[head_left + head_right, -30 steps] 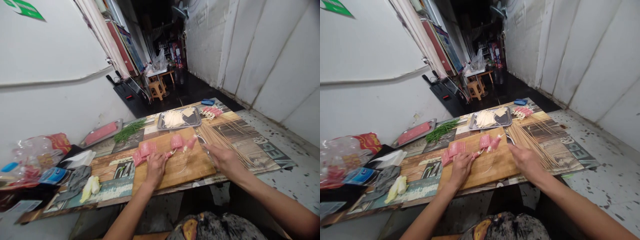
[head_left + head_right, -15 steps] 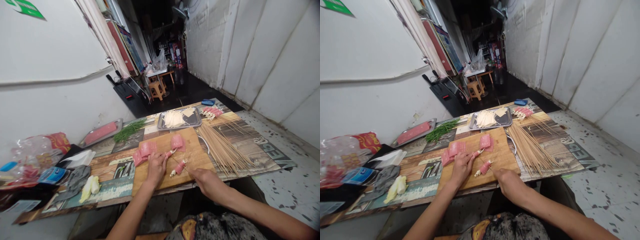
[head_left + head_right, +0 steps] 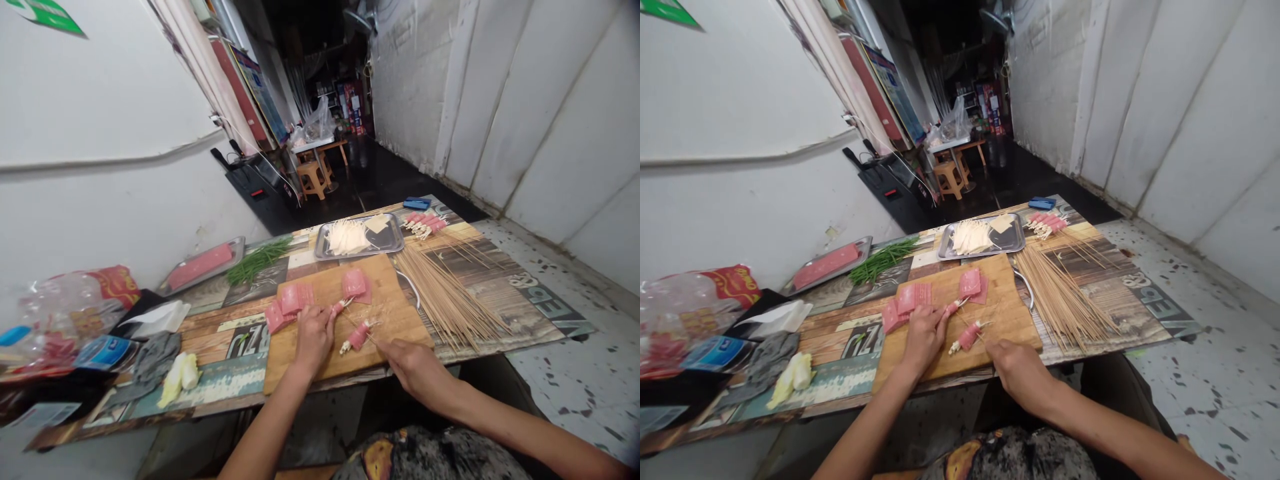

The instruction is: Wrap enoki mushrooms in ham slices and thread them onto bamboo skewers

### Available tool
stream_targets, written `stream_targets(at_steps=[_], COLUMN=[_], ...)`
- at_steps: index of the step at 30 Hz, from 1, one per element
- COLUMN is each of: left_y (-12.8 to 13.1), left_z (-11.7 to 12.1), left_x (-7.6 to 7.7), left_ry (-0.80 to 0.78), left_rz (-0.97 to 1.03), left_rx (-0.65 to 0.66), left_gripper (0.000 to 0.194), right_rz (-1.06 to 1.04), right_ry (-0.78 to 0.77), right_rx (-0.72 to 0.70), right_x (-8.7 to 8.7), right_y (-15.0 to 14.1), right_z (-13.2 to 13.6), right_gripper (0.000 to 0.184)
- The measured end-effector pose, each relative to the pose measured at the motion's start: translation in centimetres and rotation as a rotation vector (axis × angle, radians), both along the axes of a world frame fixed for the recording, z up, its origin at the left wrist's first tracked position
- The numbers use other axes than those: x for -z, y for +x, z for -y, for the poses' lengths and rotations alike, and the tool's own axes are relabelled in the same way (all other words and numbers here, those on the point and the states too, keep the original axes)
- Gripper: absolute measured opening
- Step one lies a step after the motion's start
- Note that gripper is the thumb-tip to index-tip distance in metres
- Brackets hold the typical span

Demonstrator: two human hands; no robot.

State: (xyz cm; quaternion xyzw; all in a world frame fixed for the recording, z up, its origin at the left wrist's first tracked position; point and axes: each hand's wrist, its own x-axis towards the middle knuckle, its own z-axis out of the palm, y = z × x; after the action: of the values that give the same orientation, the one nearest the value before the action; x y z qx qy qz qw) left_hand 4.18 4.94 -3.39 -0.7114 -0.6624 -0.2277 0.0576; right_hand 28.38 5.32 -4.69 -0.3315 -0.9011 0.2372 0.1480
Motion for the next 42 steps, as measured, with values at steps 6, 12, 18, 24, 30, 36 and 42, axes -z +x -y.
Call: stream_targets(at_steps=[6,12,18,24,30,36,42], left_y=[0.0,0.0,-0.2,-0.4,-0.4,-0.5,-0.9], left_z=[0.1,-0.1,-0.4,-0.4,-0.5,-0.6,-0.9], left_x=[-0.2,-0.3,-0.3,-0.2,-0.3,-0.5,-0.6], left_ry=[-0.028,-0.047,-0.056,-0.048,-0.054,-0.076,-0.117], left_rz=[-0.018,-0.012,-0.012,-0.015,0.015,0.026,0.043], left_rx=[-0.011,-0.002,0.019,0.051,0.067,0.092,0.104], left_gripper=[0.026,0.028,0.029,0.031,0.032,0.032,0.033], right_rz=[-0.005,0.016,0.059,0.099,0.166,0.180,0.248], right_ry=[0.020,0.061,0.102,0.089,0.025,0.043,0.110], right_rx=[0.000,0.015,0.043,0.021,0.014,-0.028,-0.056], right_x=[0.2,0.1,-0.3,-0.8,-1.5,-1.9,-2.1], right_y=[-0.4,-0.6,-1.0,-1.5,-2.1,-2.9,-4.0], right_z=[0.1,0.1,-0.1,-0.5,-1.0,-1.6,-2.8], right_gripper=[0.037,0.038,0.036,0.038,0.038,0.038,0.031])
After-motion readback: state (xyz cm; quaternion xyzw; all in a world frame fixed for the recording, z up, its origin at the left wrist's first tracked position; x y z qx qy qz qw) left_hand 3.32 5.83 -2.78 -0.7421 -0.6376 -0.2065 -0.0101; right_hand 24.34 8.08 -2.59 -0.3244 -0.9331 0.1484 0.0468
